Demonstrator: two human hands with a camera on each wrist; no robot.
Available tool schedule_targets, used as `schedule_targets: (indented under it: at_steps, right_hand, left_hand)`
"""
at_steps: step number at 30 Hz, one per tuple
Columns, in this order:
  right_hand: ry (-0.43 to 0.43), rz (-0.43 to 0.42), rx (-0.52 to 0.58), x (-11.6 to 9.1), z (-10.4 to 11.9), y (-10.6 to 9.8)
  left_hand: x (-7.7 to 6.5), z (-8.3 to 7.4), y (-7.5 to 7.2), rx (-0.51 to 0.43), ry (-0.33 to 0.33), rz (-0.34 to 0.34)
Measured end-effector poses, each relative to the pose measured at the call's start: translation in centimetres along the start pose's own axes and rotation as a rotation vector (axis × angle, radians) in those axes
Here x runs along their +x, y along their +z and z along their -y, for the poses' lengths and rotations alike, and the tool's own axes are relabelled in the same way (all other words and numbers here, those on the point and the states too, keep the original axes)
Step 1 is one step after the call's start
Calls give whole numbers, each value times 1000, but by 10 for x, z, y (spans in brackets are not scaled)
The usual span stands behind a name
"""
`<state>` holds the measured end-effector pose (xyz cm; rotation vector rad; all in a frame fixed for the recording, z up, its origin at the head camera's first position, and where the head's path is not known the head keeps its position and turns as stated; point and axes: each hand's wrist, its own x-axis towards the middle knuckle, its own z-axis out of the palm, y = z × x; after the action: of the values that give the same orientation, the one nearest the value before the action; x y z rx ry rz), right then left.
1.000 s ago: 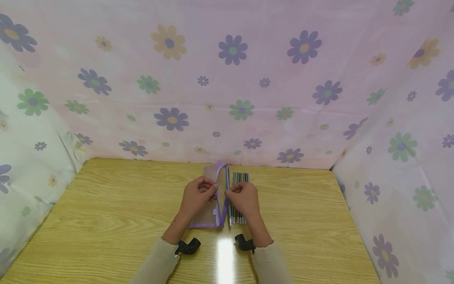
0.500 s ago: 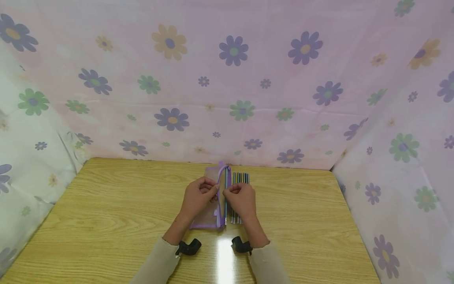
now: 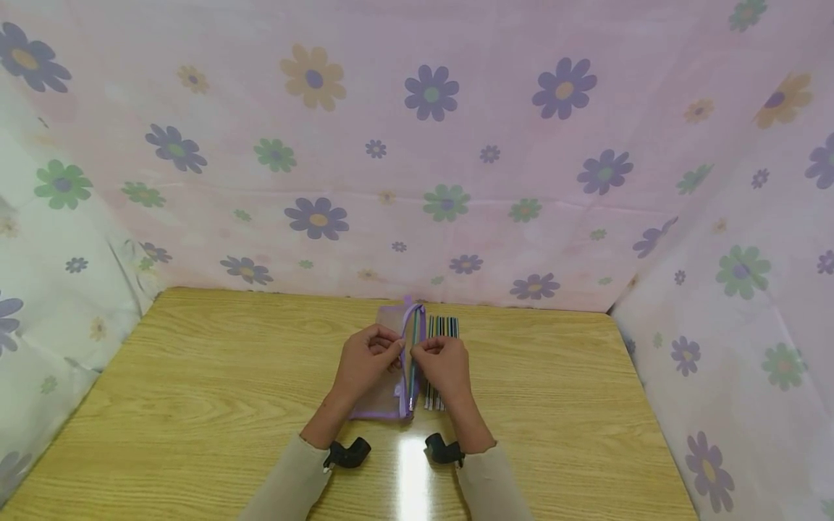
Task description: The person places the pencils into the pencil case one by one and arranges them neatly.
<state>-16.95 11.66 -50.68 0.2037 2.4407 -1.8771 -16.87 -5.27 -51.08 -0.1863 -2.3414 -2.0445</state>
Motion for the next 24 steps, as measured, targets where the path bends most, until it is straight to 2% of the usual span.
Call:
schedule_targets:
  at_steps: [16, 24]
  right_hand:
    - [-11, 23, 26, -1, 0, 2]
    - [0, -1, -35, 1, -1, -1]
  left_hand:
    - [-1, -2, 0, 15, 3, -2]
    - [0, -1, 0, -8, 11, -21]
